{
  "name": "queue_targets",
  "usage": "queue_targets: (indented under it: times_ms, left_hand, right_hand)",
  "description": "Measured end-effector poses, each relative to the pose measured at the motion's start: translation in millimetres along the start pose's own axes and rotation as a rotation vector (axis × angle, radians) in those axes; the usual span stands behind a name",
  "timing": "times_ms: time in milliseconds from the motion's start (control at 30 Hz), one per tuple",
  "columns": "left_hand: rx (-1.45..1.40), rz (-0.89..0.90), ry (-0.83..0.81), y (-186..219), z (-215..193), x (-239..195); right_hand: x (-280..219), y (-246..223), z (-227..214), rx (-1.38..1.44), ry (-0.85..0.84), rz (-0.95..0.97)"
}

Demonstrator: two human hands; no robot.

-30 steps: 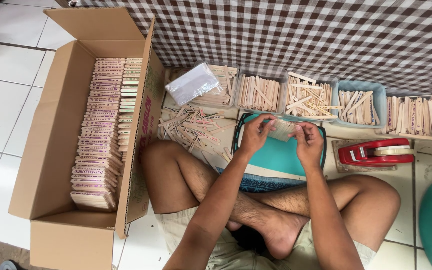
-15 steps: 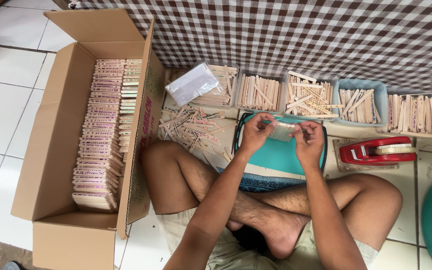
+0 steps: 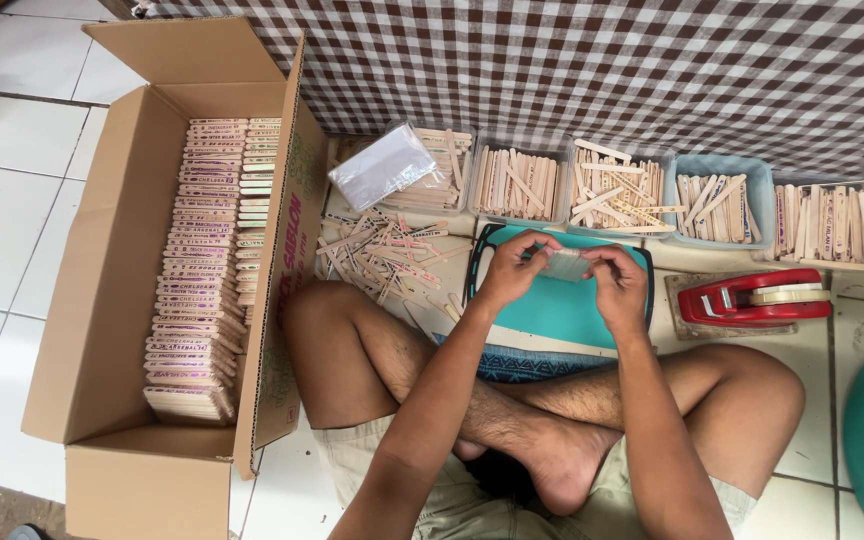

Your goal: The person sits on the floor and bundles small wooden sticks with rubber bands. They gather sticks from a pile, align them on a teal cutting board, and secure each bundle with a rubber band. Completed bundles are placed into a cardboard box.

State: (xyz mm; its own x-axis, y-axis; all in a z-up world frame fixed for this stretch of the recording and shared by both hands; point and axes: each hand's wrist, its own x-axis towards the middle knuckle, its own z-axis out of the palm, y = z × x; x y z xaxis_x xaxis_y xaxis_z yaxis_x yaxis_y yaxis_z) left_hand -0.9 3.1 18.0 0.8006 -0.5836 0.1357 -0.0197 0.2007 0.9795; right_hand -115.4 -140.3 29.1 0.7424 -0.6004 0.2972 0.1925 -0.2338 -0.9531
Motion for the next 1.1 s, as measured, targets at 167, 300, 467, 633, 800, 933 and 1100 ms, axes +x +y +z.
queue_targets:
  times_ms: [167,300,467,633,800,933,1100]
  left_hand:
    - [0.070,0.058,0.002,13,-2,-2]
    - [0.091,0.070,-0.002,4,0,-1]
    - [0.171,0.144,0.039,-2,7,-3]
    - [0.178,0.145,0.038,-4,7,-4]
    - [0.132,0.077,0.038,2,3,-4]
    - [0.156,0.111,0.004,-2,2,-1]
    - [0.156,0.157,-0.070,-18,-1,5]
  right_hand:
    - [1,6,-2,-0.010,-0.006,-0.048]
    - [1,-9,-1,-0.013,-0.031,-0.090]
    - [2,-14,2,-0.022,-0.045,-0.125]
    - [2,-9,0,-0.016,-0.048,-0.134]
    - [1,-1,0,0.007,-0.042,-0.131]
    - [0,0,1,0.008,-0.027,-0.122]
    - [-10,-16,-7,-0.107,0.069,-0.039]
